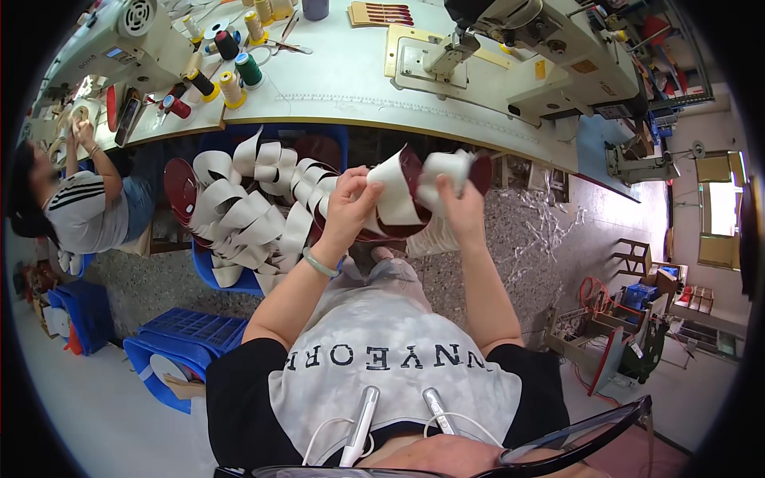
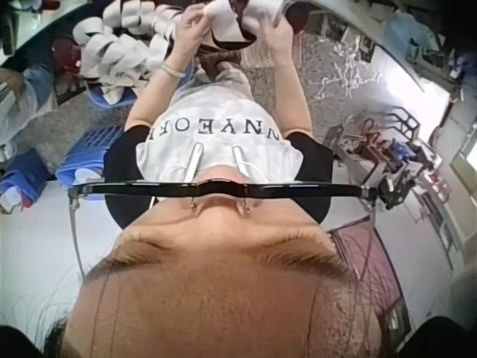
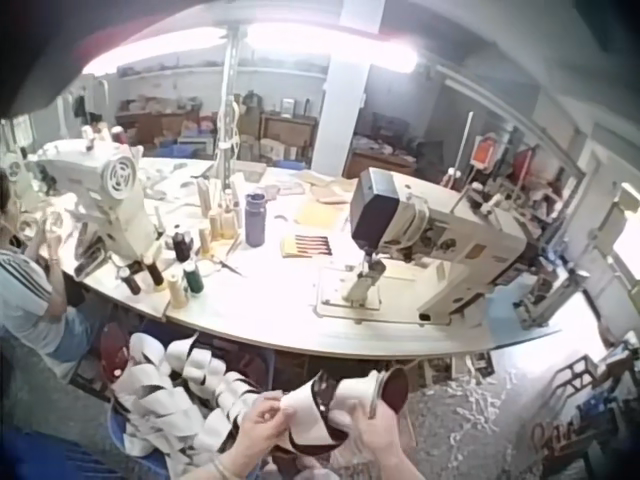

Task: The person collects and aligns shoe upper pieces, feeds them through a taping machine to bind their edges with tape, folds and separates the chained pieces, and loads another stack of components into the machine.

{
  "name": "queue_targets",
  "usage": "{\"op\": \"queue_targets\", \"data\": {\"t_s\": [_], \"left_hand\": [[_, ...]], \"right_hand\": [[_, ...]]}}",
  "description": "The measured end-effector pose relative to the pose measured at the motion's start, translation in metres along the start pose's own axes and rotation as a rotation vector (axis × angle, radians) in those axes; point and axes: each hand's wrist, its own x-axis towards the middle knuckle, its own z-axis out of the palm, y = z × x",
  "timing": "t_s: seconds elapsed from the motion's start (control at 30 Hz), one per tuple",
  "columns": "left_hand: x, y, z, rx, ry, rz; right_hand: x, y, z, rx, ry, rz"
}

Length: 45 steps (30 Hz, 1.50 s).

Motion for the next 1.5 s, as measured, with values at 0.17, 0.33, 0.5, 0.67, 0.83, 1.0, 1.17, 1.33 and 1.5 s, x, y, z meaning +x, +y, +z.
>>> {"op": "queue_targets", "data": {"t_s": [0.17, 0.33, 0.5, 0.67, 0.83, 1.0, 1.17, 1.33, 1.5], "left_hand": [[-0.002, -0.001, -0.002, 0.309, -0.036, 0.222], [0.006, -0.012, -0.051, 1.102, 0.073, 0.518], [0.005, -0.026, -0.050, 0.418, -0.022, 0.238], [0.005, -0.027, -0.047, 0.111, 0.107, 0.112], [0.009, -0.017, -0.045, 0.205, 0.014, 0.118], [0.028, -0.023, -0.079, 0.962, 0.087, 0.359], [0.024, -0.040, -0.072, 0.435, 0.078, 0.363], [0.021, -0.045, -0.070, 0.428, 0.124, 0.274], [0.017, -0.024, -0.052, 0.117, 0.155, 0.128]], "right_hand": [[-0.017, -0.012, 0.038, -0.098, -0.200, -0.224], [-0.017, -0.010, 0.043, 0.068, -0.094, -0.193], [0.015, 0.033, 0.047, 0.581, 0.090, 0.086], [0.008, 0.033, 0.056, 0.031, -0.097, -0.112], [-0.003, 0.024, 0.086, -0.226, -0.236, -0.191], [0.000, 0.023, 0.082, 0.011, -0.151, -0.113], [0.024, 0.039, 0.085, 0.581, 0.073, 0.438], [0.032, 0.055, 0.081, 0.146, -0.139, -0.026], [0.008, 0.031, 0.112, 0.011, -0.223, -0.274]]}}
